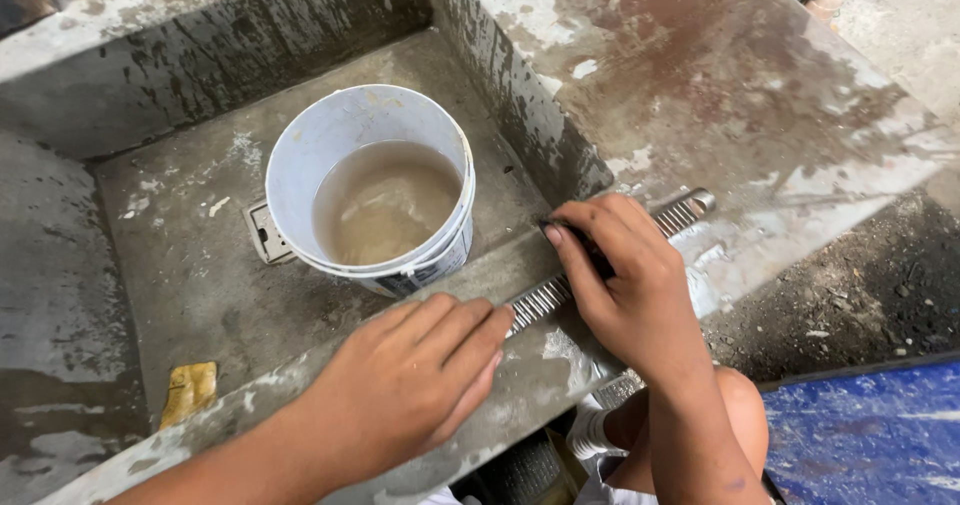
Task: The person scrubs a long metal pipe with a small abrasive pad, repeatedly dipping the pad into a bucket of water. The person rotates the pipe to clean different sections and continues scrubbing along its length.
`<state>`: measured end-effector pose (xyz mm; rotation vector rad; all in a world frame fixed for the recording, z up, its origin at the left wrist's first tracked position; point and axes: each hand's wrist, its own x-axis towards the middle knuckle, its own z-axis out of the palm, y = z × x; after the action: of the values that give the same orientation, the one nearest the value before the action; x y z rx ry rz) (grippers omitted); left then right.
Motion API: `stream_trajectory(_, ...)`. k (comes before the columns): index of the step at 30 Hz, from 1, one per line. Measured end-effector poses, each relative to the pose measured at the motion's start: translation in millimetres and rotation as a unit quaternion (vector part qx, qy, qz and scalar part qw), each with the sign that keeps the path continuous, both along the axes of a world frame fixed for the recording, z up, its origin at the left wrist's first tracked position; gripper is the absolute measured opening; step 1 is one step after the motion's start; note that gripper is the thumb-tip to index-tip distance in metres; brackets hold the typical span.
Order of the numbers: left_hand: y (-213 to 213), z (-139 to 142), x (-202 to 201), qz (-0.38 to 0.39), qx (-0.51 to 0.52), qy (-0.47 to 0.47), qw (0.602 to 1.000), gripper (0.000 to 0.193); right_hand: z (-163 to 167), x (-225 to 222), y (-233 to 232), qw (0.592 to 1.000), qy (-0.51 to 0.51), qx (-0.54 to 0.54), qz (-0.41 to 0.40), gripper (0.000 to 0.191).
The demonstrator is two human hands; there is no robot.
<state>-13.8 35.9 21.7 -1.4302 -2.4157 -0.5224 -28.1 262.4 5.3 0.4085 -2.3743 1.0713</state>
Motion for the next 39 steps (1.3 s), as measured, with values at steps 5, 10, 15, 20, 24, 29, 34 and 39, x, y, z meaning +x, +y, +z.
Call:
stream_trajectory(5, -7, -6, -4, -0.019, -0.009, 0.024, 0.999, 0.05, 1, 2, 0, 1.0, -0.002, 0.022, -0.013, 0.016)
stream_trajectory(10, -7, -15, -3, -0.004, -0.048, 0.037, 0.998, 0.054, 5, 3, 0, 0.999, -0.006, 0.042, -0.021, 0.019)
stream_trajectory(15, -4, -17, 1, 0.014, -0.07, 0.08, 0.994, 0.033, 5, 4, -1, 0.998, -0.021, 0.044, -0.032, 0.019)
stream_trajectory(20, -6, -18, 1, -0.024, -0.127, 0.139, 0.982, 0.043, 3, 4, 2, 0.998, -0.019, 0.045, -0.026, 0.019)
stream_trajectory(24, -4, -19, 1, 0.029, -0.096, 0.11, 0.989, 0.043, 4, 5, 2, 0.999, -0.024, 0.032, -0.019, 0.018)
stream_trajectory(29, -3, -13, 4, 0.014, -0.097, 0.121, 0.988, 0.053, 2, 3, 2, 1.0, -0.011, 0.022, -0.016, 0.016)
stream_trajectory(34, 0, -11, 0, 0.013, -0.059, 0.085, 0.995, 0.05, -3, 2, 4, 1.0, -0.013, 0.012, -0.01, 0.016)
stream_trajectory(39, 2, -6, 1, 0.048, -0.006, 0.014, 0.999, 0.042, -1, 3, 5, 0.998, -0.023, -0.053, 0.015, 0.014)
